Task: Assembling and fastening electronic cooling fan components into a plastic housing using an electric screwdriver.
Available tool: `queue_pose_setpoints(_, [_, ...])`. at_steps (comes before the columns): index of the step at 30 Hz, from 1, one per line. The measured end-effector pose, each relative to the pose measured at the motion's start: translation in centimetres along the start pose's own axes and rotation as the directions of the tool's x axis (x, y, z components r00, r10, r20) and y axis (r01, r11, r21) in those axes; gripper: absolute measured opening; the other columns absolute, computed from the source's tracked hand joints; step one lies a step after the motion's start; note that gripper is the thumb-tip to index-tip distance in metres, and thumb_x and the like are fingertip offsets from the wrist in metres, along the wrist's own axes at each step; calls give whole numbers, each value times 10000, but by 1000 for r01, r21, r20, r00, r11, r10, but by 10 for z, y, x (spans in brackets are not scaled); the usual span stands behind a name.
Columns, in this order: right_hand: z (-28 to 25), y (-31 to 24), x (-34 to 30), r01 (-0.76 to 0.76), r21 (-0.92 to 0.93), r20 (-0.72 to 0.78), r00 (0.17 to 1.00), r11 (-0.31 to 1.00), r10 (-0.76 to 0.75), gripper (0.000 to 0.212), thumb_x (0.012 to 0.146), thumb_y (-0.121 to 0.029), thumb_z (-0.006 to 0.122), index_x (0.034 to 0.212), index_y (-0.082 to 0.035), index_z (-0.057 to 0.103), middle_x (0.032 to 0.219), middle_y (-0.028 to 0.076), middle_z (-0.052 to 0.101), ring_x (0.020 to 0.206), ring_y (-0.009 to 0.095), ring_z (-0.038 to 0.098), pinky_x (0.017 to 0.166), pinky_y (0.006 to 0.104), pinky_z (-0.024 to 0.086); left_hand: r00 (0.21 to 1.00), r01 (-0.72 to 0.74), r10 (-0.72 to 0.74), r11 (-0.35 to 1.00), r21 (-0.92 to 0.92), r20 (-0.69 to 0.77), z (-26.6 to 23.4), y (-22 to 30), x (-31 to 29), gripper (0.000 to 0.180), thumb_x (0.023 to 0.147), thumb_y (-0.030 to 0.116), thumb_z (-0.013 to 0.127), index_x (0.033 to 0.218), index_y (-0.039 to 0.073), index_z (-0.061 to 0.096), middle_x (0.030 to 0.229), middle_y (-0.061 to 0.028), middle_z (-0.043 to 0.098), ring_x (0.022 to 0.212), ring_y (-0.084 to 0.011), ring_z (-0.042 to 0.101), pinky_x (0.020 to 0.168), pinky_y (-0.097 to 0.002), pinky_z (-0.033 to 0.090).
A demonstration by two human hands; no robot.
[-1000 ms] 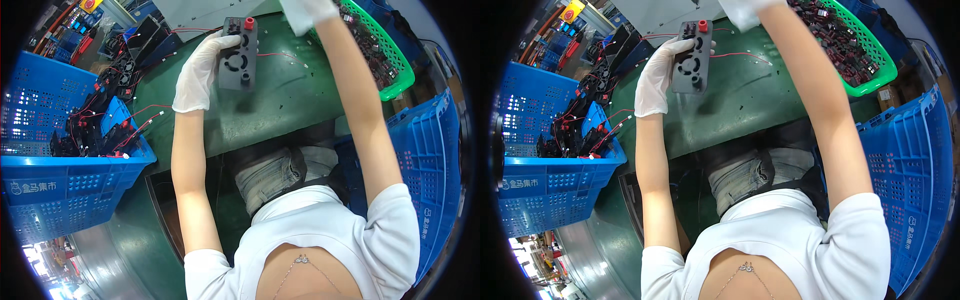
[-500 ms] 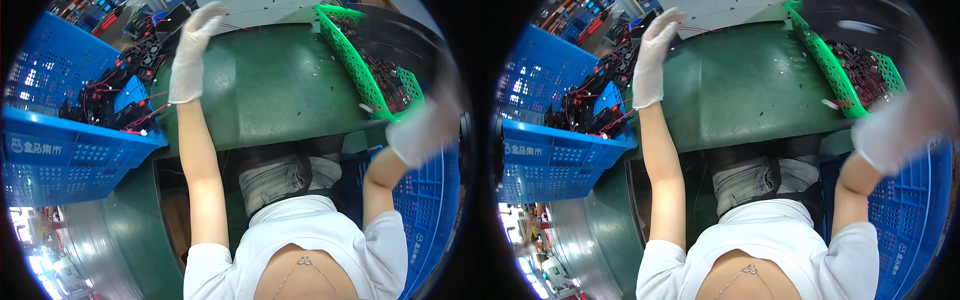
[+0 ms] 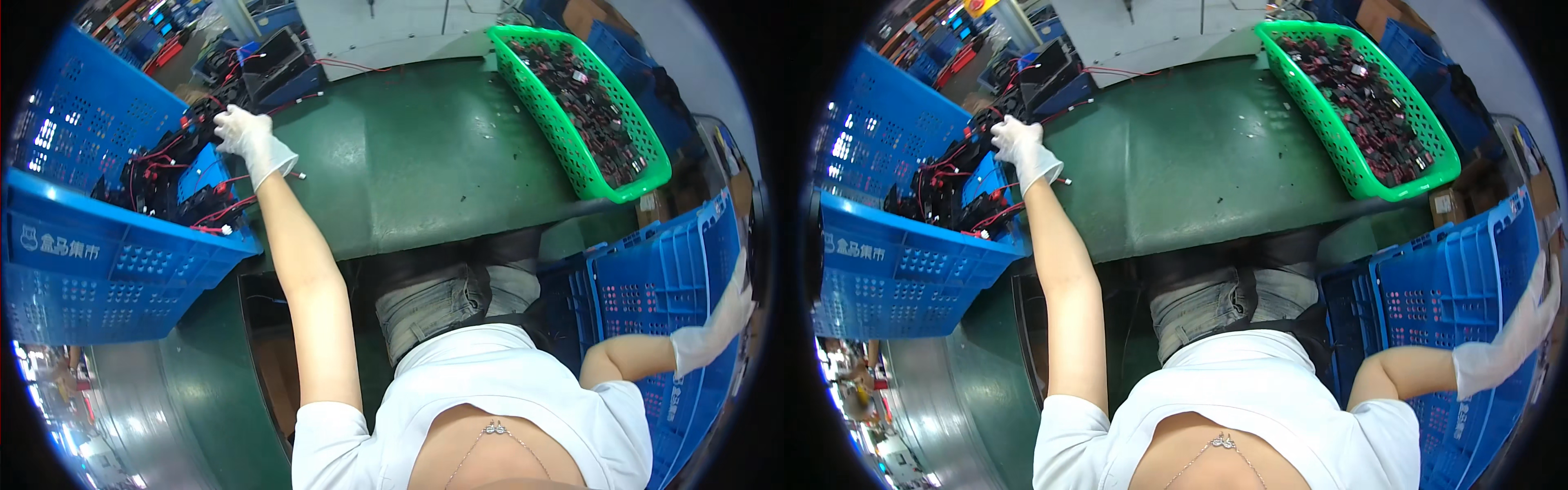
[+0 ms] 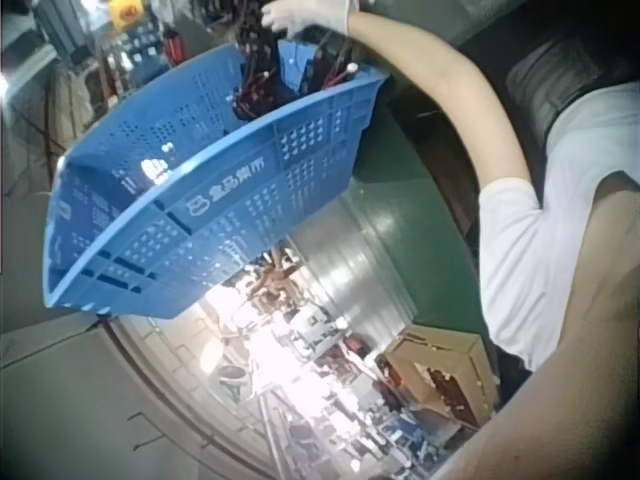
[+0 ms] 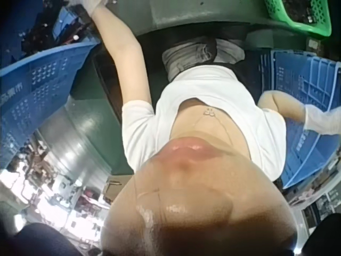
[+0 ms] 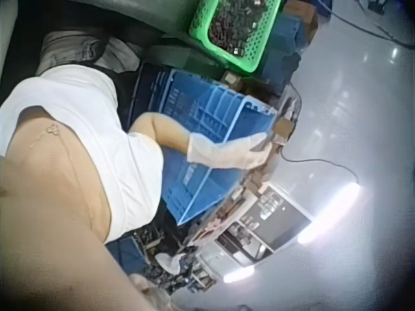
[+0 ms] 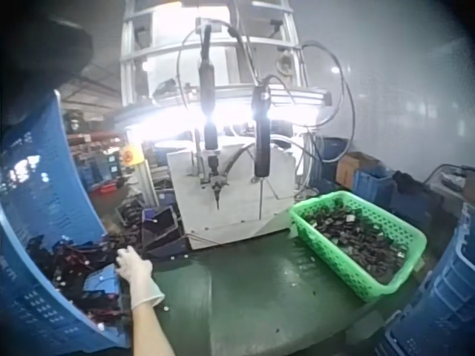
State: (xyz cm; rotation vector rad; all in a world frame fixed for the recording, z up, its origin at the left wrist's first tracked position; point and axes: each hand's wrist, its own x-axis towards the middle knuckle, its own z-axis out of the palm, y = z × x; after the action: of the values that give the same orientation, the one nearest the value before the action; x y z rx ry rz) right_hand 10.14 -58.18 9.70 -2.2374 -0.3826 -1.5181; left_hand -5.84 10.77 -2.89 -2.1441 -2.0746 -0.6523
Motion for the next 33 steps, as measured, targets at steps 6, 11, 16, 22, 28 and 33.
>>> queue_pose_setpoints(6, [83, -77, 27, 59, 303, 220, 967, 951, -130, 269, 930, -153, 606, 1158, -25, 670, 1140, 102, 673, 1074, 237, 621, 982, 306, 442, 994, 100, -103, 992, -71, -35, -3, -12, 7, 428, 726, 253, 734, 1119, 96, 666, 1206, -201, 595, 1062, -358, 641, 891, -449, 536])
queue_pose_setpoints(11, [192, -163, 62, 33, 544, 518, 773, 839, -366, 195, 857, -201, 659, 970, -42, 677, 904, 115, 678, 828, 241, 663, 684, 344, 519, 989, 81, -54, 976, -201, 138, -9, 4, 4, 430, 763, 199, 669, 1136, 4, 580, 1146, -236, 654, 1078, -349, 651, 903, -460, 531])
queue_pose_setpoints(16, [315, -218, 54, 120, 458, 806, 361, 881, -469, 195, 835, -94, 572, 981, -68, 698, 889, 179, 685, 845, 320, 667, 710, 380, 516, 978, 193, -209, 872, -451, 14, -6, -28, 8, 463, 773, 185, 604, 1146, -70, 503, 1074, -280, 650, 1035, -406, 646, 903, -463, 512])
queue_pose_setpoints(22, [407, -175, 1, 311, 465, 706, 434, 829, -559, 220, 761, 0, 615, 953, -83, 686, 960, 171, 690, 906, 342, 674, 752, 404, 524, 911, 398, -177, 133, -908, 373, -6, -33, -32, 418, 857, 301, 525, 1078, -51, 570, 1026, -160, 616, 873, -278, 586, 818, -368, 446])
queue_pose_setpoints(28, [433, -136, 33, 456, 426, 731, 335, 781, -594, 209, 693, 7, 686, 891, -61, 678, 866, 172, 683, 838, 328, 672, 710, 403, 526, 995, 15, 72, 535, -845, 63, -34, 15, -66, 227, 903, 65, 523, 1089, -21, 620, 1007, -162, 688, 934, -299, 651, 806, -397, 496])
queue_pose_setpoints(33, [336, -231, 47, 425, 732, 144, 667, 532, -731, 217, 789, -98, 690, 1004, -75, 681, 913, 147, 649, 863, 312, 644, 750, 382, 521, 864, 498, 437, -814, -298, 251, -27, 43, -30, 304, 963, 93, 393, 1170, -64, 551, 1147, -216, 627, 1030, -319, 609, 804, -448, 502])
